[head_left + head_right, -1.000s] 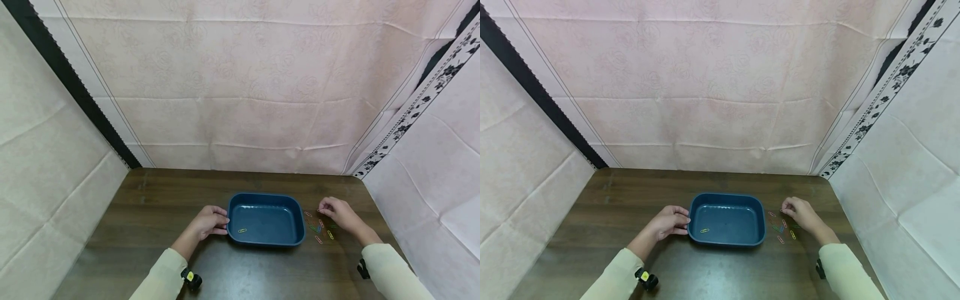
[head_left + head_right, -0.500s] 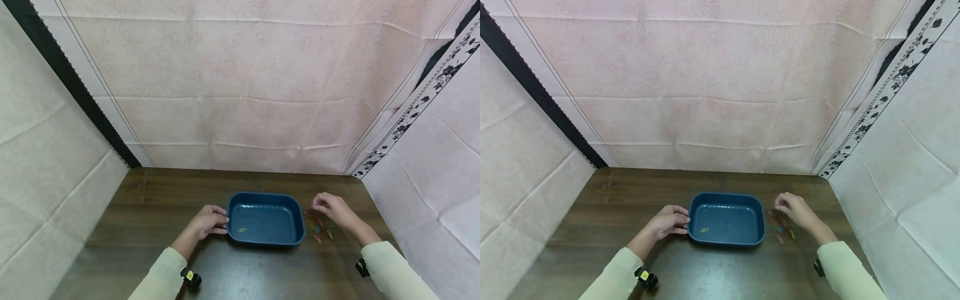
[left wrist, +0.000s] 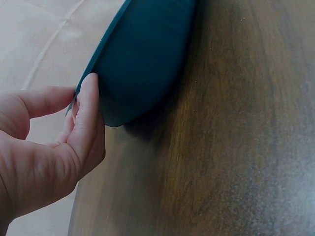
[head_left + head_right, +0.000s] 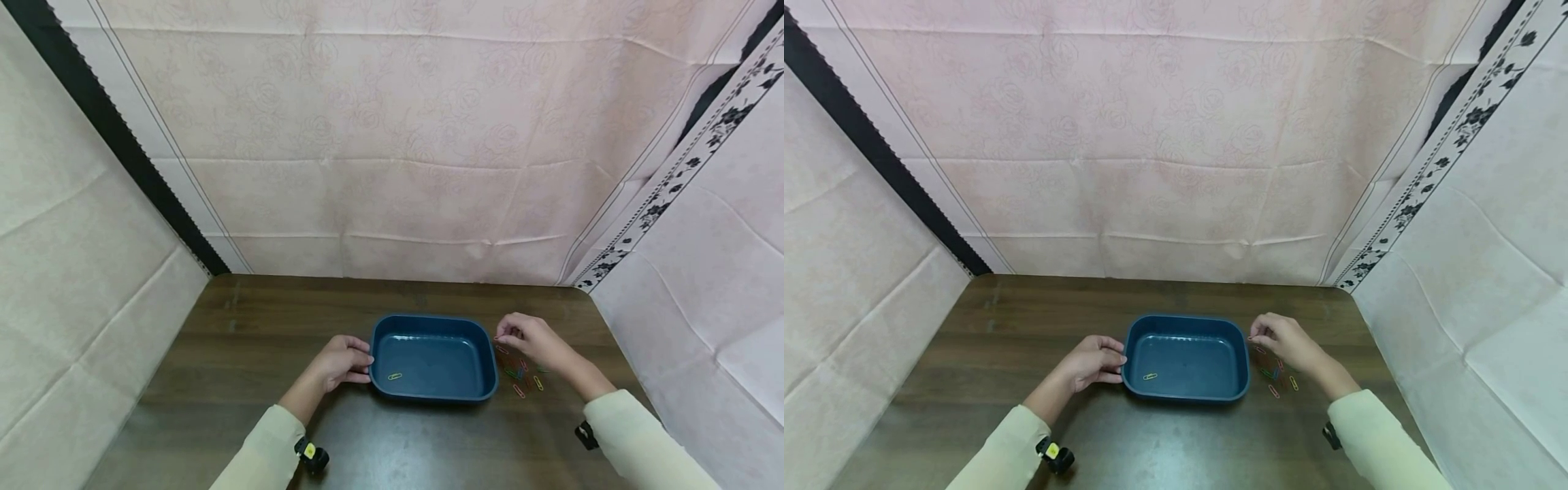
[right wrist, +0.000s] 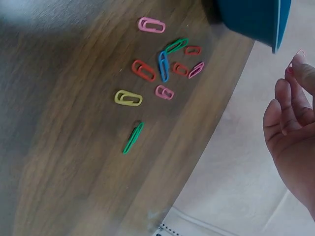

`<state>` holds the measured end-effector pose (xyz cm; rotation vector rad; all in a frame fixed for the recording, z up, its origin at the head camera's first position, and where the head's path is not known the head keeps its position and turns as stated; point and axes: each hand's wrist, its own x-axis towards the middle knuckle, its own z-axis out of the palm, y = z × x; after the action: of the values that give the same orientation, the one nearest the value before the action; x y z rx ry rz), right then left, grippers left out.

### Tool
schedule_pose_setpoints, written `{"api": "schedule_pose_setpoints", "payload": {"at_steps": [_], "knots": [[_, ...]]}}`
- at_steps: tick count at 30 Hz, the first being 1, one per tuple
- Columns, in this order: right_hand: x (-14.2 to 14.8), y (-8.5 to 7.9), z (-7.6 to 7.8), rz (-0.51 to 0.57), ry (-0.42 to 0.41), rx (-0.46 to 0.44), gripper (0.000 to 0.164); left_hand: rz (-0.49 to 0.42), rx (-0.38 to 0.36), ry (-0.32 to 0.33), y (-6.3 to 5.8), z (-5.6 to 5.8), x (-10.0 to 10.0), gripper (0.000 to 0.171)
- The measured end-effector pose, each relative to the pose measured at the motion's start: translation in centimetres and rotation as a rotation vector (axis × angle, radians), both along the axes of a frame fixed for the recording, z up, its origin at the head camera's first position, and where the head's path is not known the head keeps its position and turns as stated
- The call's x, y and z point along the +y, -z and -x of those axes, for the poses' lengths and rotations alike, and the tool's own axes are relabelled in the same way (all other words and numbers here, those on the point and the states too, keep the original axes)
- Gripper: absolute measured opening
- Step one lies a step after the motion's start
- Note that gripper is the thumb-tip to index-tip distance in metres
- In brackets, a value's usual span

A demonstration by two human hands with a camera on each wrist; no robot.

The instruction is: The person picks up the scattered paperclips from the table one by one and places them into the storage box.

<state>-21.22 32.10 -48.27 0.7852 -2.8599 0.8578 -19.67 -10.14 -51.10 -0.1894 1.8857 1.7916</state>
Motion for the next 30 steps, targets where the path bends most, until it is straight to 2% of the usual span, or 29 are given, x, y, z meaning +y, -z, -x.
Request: {"api": "schedule_pose_setpoints", "payload": {"at_steps": [16, 21, 30], "knots": [[-2.3, -0.6, 0.2, 0.022, -0.051, -0.063, 0.009, -0.007, 0.006, 0.012, -0.1, -0.1, -0.1, 0.030], [-3.3, -0.8, 0.4, -0.006, -0.093, -0.050, 0.004, -0.015, 0.005, 0.012, 0.0, 0.0, 0.0, 0.031], [-5.2, -1.1, 0.6, -0.031, -0.183, -0.089, 0.006, -0.002, 0.012, 0.012, -0.1, -0.1, 0.0, 0.029]]}}
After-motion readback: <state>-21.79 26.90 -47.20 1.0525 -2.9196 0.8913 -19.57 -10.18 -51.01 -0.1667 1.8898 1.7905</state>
